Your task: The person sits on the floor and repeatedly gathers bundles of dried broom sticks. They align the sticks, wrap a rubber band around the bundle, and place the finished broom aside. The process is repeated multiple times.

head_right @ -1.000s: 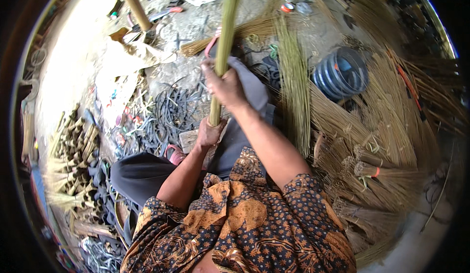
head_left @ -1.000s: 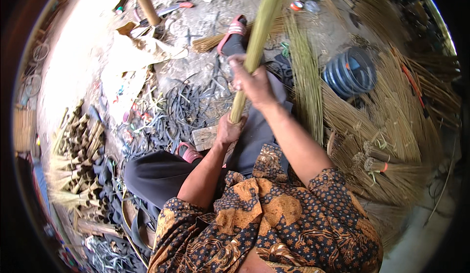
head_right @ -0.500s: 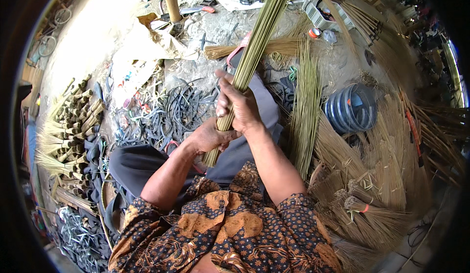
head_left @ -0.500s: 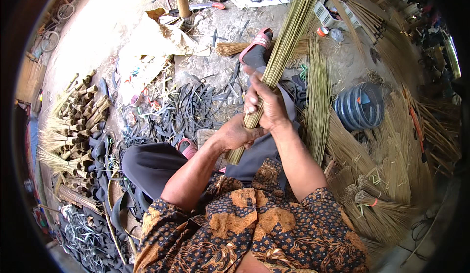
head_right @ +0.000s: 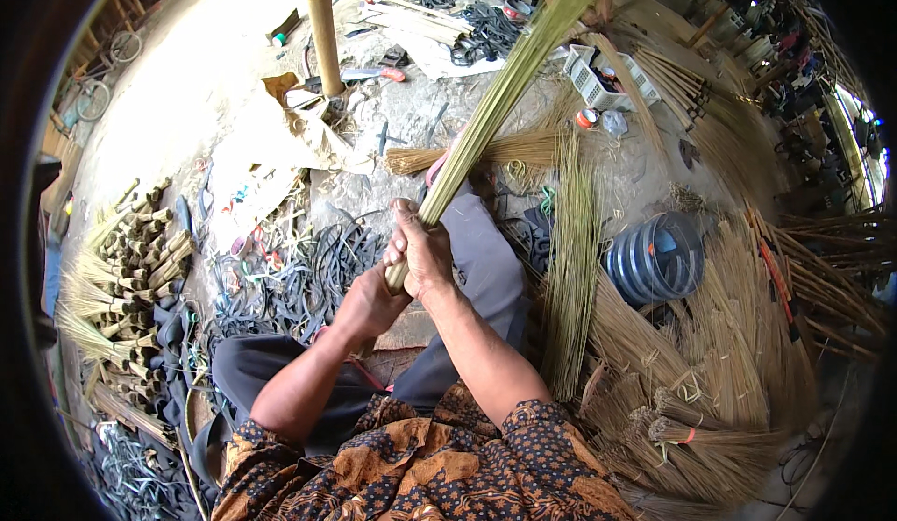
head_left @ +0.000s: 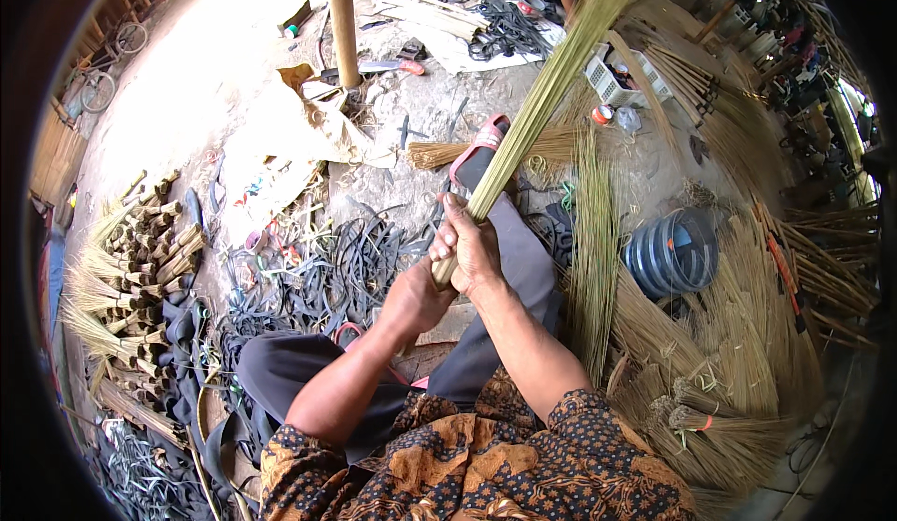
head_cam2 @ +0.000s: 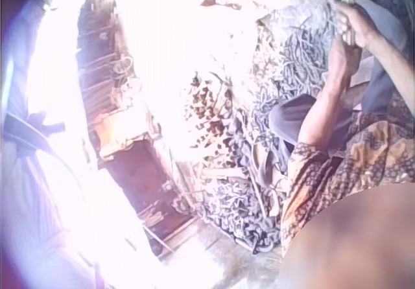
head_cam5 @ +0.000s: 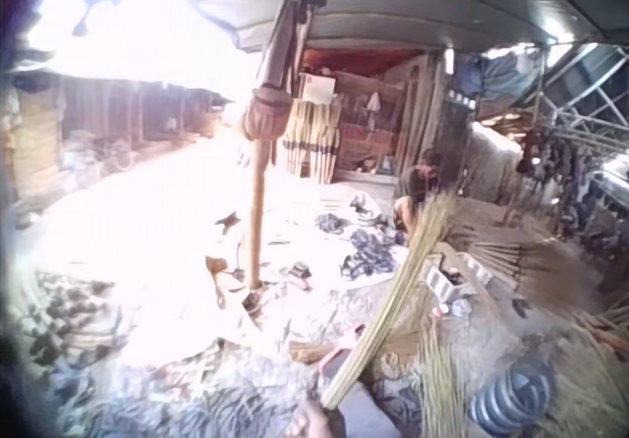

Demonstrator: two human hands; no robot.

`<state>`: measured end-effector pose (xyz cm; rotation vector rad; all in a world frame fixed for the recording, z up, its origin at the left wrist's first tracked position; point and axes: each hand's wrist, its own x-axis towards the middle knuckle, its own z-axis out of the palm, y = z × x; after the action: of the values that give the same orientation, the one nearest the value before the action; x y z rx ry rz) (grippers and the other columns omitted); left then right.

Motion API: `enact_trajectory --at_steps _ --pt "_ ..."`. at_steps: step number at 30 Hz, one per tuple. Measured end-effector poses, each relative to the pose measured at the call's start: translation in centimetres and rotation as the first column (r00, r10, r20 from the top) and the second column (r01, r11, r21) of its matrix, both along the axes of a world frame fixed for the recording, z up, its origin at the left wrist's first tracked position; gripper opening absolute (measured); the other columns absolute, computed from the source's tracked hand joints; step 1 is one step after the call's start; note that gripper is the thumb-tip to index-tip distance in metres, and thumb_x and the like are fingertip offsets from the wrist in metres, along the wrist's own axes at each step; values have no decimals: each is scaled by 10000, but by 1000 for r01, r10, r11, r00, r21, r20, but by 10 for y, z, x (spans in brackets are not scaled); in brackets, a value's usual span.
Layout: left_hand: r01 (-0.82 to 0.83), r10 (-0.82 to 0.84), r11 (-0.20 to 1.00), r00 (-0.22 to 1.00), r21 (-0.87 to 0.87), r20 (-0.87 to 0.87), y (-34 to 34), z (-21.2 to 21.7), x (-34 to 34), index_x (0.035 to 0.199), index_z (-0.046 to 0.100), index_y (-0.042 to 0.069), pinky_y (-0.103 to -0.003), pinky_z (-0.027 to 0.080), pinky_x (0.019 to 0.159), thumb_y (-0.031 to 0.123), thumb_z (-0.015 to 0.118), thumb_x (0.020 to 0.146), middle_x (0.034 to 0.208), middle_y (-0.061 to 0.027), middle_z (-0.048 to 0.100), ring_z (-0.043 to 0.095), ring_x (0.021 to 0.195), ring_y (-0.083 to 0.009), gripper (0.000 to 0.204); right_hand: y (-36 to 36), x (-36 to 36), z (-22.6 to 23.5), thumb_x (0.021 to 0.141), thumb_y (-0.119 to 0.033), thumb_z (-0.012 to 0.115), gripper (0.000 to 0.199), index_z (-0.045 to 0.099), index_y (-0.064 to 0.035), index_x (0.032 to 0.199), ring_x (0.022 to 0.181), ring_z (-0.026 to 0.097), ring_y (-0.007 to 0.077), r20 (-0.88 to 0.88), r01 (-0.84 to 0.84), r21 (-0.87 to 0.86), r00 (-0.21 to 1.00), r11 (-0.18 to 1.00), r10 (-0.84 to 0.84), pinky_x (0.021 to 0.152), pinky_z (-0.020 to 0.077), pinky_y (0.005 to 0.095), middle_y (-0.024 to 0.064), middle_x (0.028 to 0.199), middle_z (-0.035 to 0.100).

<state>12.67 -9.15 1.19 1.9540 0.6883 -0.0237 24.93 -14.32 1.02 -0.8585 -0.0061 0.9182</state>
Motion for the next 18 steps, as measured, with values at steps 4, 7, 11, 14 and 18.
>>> enact_trajectory --at_steps 4,7,11,14,18 --pt "86 -91 991 995 -99 -39 23 7 -5 1091 643 7 -456 548 757 308 757 879 869 -215 728 713 797 -348 385 17 3 1 982 -277 717 282 661 -81 1177 489 463 105 -31 -42 -25 999 999 41 477 453 316 -45 609 441" --pt "-4 17 994 993 112 -117 29 5 -8 1132 596 5 -460 542 770 383 771 864 896 -230 720 717 851 -399 495 34 4 4 994 -301 690 292 663 -78 1181 476 429 98 -46 -18 -82 999 996 15 465 429 312 -62 603 399" --pt "-1 -4 996 998 87 62 62 13 -13 1139 624 56 -457 541 824 292 756 888 933 -227 720 714 914 -385 369 50 6 4 936 -613 683 711 592 -19 1316 716 628 150 179 -171 4 969 985 168 674 558 331 26 792 599" --pt "-58 70 984 995 167 -66 104 33 -18 1137 624 42 -460 552 776 273 734 924 879 -213 719 712 845 -354 333 59 22 -19 942 -723 570 888 510 49 1378 957 698 222 278 -210 50 942 976 188 822 573 348 141 1130 671" --pt "-122 128 979 991 165 -29 138 55 -39 1072 622 42 -427 498 668 269 724 944 763 -163 675 654 692 -297 280 54 58 -97 1003 -373 688 429 648 -12 1230 748 680 93 415 -118 -421 857 900 306 632 520 219 57 922 719"
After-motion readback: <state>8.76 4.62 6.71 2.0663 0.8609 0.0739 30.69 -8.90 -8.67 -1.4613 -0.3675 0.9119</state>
